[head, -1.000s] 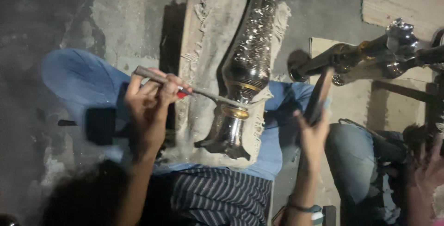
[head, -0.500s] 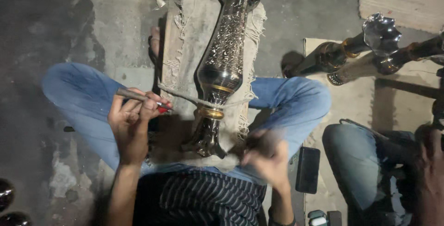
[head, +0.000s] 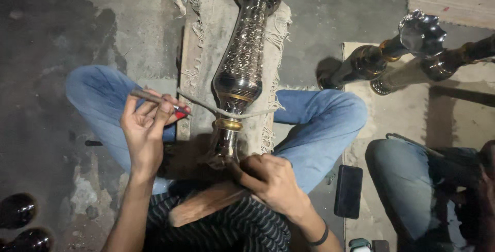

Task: The person sits cross-legged on the floor with an engraved brass vase held against a cloth pad on their lap. They hold a steel punch against the vase surface with one hand and repeatedly strike it with a wooden mallet held in the other hand, repositioning the punch around the vase body as they work.

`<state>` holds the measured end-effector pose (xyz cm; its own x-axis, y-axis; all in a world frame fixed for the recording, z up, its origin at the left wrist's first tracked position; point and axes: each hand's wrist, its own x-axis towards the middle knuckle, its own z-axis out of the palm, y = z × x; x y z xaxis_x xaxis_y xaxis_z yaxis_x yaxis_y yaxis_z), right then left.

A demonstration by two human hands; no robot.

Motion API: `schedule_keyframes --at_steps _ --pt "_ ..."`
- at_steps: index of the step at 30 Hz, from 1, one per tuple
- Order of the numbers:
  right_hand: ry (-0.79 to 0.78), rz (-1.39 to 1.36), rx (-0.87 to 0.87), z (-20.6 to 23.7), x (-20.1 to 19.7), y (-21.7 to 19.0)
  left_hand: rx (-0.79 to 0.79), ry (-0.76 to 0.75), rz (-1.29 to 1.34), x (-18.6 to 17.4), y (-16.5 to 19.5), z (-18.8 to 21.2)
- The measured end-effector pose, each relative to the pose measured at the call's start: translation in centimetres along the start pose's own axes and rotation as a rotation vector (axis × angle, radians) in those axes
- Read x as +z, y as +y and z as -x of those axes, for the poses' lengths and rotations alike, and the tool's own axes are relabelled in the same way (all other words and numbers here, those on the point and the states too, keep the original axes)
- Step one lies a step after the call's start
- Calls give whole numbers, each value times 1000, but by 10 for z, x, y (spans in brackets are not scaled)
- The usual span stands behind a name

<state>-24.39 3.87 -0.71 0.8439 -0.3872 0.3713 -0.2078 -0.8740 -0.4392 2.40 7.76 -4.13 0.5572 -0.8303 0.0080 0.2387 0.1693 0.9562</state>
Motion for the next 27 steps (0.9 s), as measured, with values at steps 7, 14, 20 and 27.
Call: schedule_keyframes --at_steps 7,14,20,27 --pt "-24 49 -20 -9 -8 -7 35 -20 50 11 -4 -14" --pt "-3 104 -8 -18 -12 -19 36 -4 76 6 -13 -17" --pt "-91 144 49 -18 -17 -23 29 31 134 -2 -16 -18" --pt "-46 87 107 -3 -7 -16 19 32 144 -1 -19 -21"
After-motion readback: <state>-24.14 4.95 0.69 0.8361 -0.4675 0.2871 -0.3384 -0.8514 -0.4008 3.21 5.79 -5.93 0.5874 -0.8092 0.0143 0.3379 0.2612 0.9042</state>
